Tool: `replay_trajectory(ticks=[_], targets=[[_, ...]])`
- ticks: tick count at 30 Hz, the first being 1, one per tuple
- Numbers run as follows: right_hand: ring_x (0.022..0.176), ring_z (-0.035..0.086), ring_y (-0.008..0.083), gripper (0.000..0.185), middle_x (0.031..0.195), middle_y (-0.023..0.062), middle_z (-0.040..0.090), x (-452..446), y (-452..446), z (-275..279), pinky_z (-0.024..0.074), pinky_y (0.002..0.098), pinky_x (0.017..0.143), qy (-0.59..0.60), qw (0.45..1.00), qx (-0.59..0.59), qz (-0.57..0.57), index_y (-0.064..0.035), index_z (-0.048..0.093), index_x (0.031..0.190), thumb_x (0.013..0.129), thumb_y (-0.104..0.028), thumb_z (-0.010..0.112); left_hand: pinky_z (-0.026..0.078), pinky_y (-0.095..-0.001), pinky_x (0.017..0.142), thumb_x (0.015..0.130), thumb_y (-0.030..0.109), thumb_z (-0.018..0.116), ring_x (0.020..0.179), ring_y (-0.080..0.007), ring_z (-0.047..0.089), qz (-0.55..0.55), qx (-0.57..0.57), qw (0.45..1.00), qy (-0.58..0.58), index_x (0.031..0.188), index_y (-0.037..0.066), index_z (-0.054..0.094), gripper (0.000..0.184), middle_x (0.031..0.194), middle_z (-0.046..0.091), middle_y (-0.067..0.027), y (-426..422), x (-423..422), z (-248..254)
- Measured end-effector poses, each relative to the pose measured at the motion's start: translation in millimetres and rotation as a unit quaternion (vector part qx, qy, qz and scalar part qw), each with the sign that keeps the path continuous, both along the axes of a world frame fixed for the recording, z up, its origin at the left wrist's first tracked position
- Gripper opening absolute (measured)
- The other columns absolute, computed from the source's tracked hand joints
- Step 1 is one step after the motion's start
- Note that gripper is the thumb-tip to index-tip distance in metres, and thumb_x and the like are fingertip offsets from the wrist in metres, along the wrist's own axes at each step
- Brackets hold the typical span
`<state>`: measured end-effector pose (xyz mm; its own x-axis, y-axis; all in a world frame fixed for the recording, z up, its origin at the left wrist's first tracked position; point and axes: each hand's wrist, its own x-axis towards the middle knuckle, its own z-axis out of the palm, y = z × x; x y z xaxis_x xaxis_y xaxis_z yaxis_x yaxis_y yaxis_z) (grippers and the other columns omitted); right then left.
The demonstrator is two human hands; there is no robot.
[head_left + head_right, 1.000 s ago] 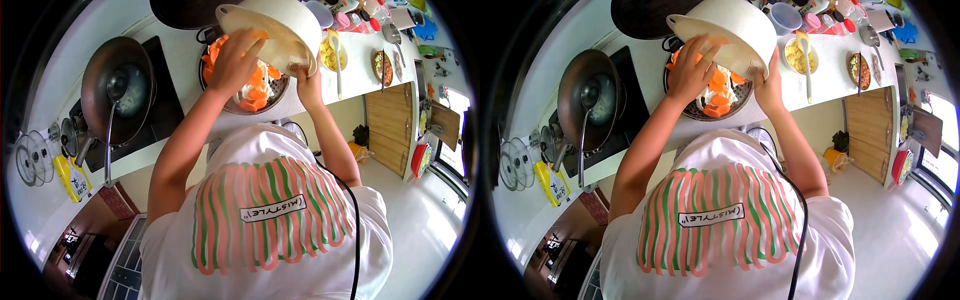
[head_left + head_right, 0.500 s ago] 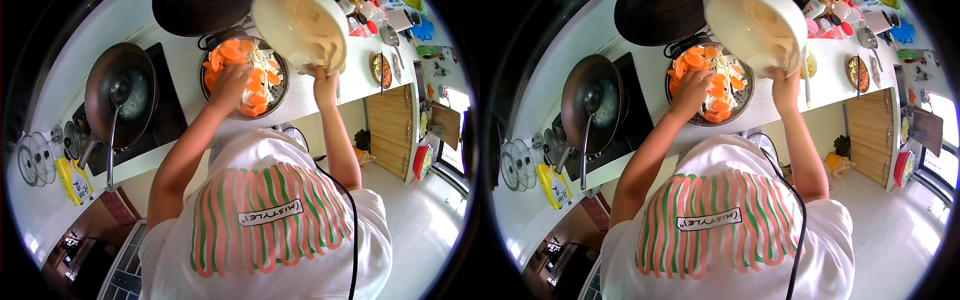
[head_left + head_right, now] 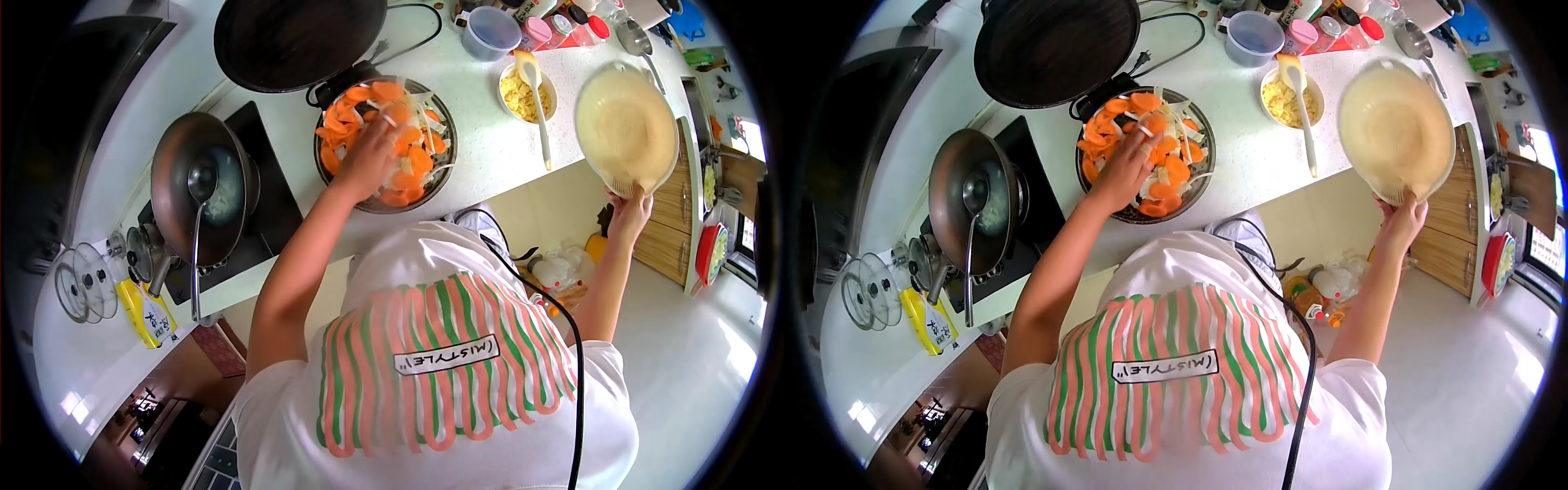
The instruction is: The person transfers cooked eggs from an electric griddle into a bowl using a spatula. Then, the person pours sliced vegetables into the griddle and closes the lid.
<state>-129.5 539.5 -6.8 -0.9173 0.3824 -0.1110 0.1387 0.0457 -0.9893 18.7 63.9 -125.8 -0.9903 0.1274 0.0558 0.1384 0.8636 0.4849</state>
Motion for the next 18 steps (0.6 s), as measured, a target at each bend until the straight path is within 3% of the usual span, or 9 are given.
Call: replay_trajectory(ticks=[1,5,6,9,10,13,17,18], targets=[[0.081,0.071,0.0323,0.034,0.112,0.0221,0.063,-3,22,-10,0.0616,0.0353,0.060,-0.026,1.000,-0.007,0.005,0.0023,0.042,0.123,0.097,-0.012,0.059,0.025,-0.0513,0.122,0.100,0.018,0.052,0.151,-0.0356,0.027,-0.019,0.043,0.999,-0.010,0.150,0.006,0.043,0.052,0.162,0.028,-0.0188,4,3,2],[0.086,0.072,0.0382,0.033,0.114,0.0249,0.062,-14,58,-38,0.0658,0.0389,0.069,-0.085,0.994,-0.067,-0.010,0.0034,0.039,0.121,0.097,-0.008,0.058,0.026,-0.0512,0.121,0.098,0.025,0.060,0.149,-0.0405,0.029,0.060,-0.023,0.998,-0.010,0.151,0.006,0.042,0.059,0.160,0.030,-0.0205,17,17,25],[0.087,0.072,0.0390,0.033,0.115,0.0254,0.062,-17,62,-44,0.0664,0.0400,0.072,-0.098,0.992,-0.085,-0.011,0.0038,0.038,0.122,0.097,-0.007,0.058,0.029,-0.0520,0.118,0.095,0.018,0.064,0.146,-0.0422,0.033,0.101,-0.058,0.992,0.044,0.147,0.000,0.044,0.058,0.156,0.035,-0.0245,22,16,28],[0.090,0.072,0.0395,0.038,0.123,0.0241,0.059,-23,61,-58,0.0668,0.0432,0.079,-0.118,0.988,-0.100,0.018,0.0055,0.038,0.129,0.099,-0.008,0.058,0.028,-0.0521,0.120,0.095,0.019,0.065,0.150,-0.0406,0.026,0.136,-0.077,0.987,0.040,0.151,-0.003,0.036,0.066,0.160,0.029,-0.0256,25,17,13],[0.091,0.072,0.0396,0.039,0.123,0.0233,0.059,-23,55,-61,0.0667,0.0436,0.080,-0.113,0.989,-0.093,0.033,0.0058,0.038,0.130,0.100,-0.009,0.059,0.023,-0.0518,0.122,0.097,0.020,0.063,0.152,-0.0406,0.022,0.123,-0.023,0.992,-0.006,0.153,-0.005,0.029,0.071,0.162,0.025,-0.0261,30,14,9],[0.095,0.072,0.0388,0.037,0.119,0.0201,0.064,-30,43,-71,0.0659,0.0416,0.082,-0.121,0.986,-0.101,0.055,0.0069,0.042,0.131,0.104,-0.014,0.056,0.017,-0.0504,0.125,0.098,0.023,0.062,0.152,-0.0393,0.021,0.096,-0.003,0.995,-0.035,0.155,-0.006,0.026,0.073,0.163,0.023,-0.0249,42,10,4],[0.097,0.073,0.0353,0.035,0.115,0.0218,0.065,-46,46,-97,0.0652,0.0366,0.083,-0.174,0.968,-0.154,0.098,0.0083,0.047,0.126,0.107,-0.021,0.052,0.014,-0.0557,0.124,0.098,0.031,0.060,0.154,-0.0313,0.021,-0.040,-0.035,0.998,-0.023,0.159,0.016,0.030,0.070,0.166,0.023,-0.0173,46,8,30],[0.097,0.073,0.0350,0.036,0.115,0.0220,0.065,-49,46,-105,0.0651,0.0364,0.083,-0.180,0.965,-0.158,0.106,0.0083,0.048,0.126,0.107,-0.022,0.052,0.014,-0.0578,0.124,0.097,0.035,0.061,0.155,-0.0298,0.020,-0.031,-0.053,0.997,-0.049,0.159,0.026,0.032,0.069,0.166,0.022,-0.0156,47,8,26]])
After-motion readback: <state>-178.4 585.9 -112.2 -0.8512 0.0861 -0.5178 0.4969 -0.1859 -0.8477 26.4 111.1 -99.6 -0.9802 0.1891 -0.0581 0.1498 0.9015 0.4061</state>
